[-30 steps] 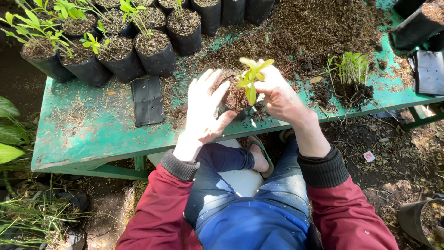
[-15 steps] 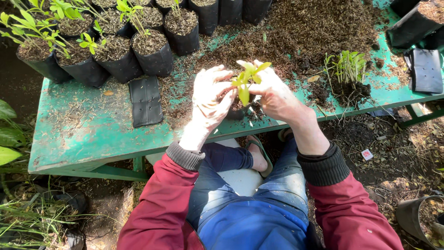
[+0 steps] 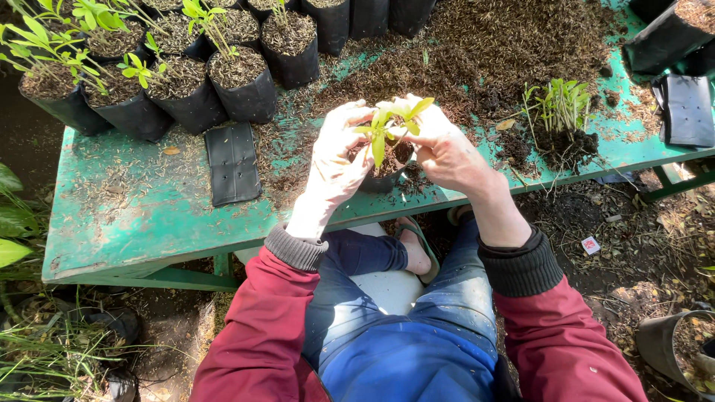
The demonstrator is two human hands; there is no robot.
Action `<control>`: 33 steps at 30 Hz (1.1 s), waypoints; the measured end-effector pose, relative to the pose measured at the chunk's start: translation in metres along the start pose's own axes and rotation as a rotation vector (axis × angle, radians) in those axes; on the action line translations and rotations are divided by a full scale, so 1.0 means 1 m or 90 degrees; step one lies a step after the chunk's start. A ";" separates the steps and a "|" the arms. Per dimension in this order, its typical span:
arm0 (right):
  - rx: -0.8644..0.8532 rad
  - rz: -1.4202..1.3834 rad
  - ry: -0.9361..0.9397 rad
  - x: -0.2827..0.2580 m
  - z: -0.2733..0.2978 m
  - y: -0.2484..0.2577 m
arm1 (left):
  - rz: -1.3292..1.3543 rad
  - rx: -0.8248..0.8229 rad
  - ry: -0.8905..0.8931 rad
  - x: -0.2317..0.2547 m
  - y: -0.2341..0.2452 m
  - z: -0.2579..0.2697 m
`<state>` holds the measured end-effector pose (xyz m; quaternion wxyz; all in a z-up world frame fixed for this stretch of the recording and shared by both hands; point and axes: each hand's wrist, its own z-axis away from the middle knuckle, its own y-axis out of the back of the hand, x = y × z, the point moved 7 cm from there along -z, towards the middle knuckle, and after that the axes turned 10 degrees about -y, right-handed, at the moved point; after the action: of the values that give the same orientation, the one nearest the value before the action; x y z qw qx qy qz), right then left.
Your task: The person prepares a small black plastic potting bag, fills it with soil from a pile on the table, and then transplants a small green seedling into the bag, securing it with more soil.
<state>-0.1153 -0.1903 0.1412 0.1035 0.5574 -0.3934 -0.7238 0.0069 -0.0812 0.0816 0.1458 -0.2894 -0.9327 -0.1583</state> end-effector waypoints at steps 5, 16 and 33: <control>0.016 -0.025 0.000 0.015 -0.002 0.000 | 0.053 -0.028 -0.016 0.000 -0.003 -0.007; 0.057 -0.017 0.108 0.027 0.006 -0.003 | 0.108 -0.093 0.008 -0.001 0.007 -0.007; 0.300 0.368 0.313 0.006 0.042 -0.038 | -0.268 -0.263 -0.141 0.007 0.002 0.017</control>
<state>-0.1439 -0.1489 0.1139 0.2618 0.5883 -0.6511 -0.4018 -0.0006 -0.0699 0.0687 -0.0548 -0.1289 -0.9304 -0.3386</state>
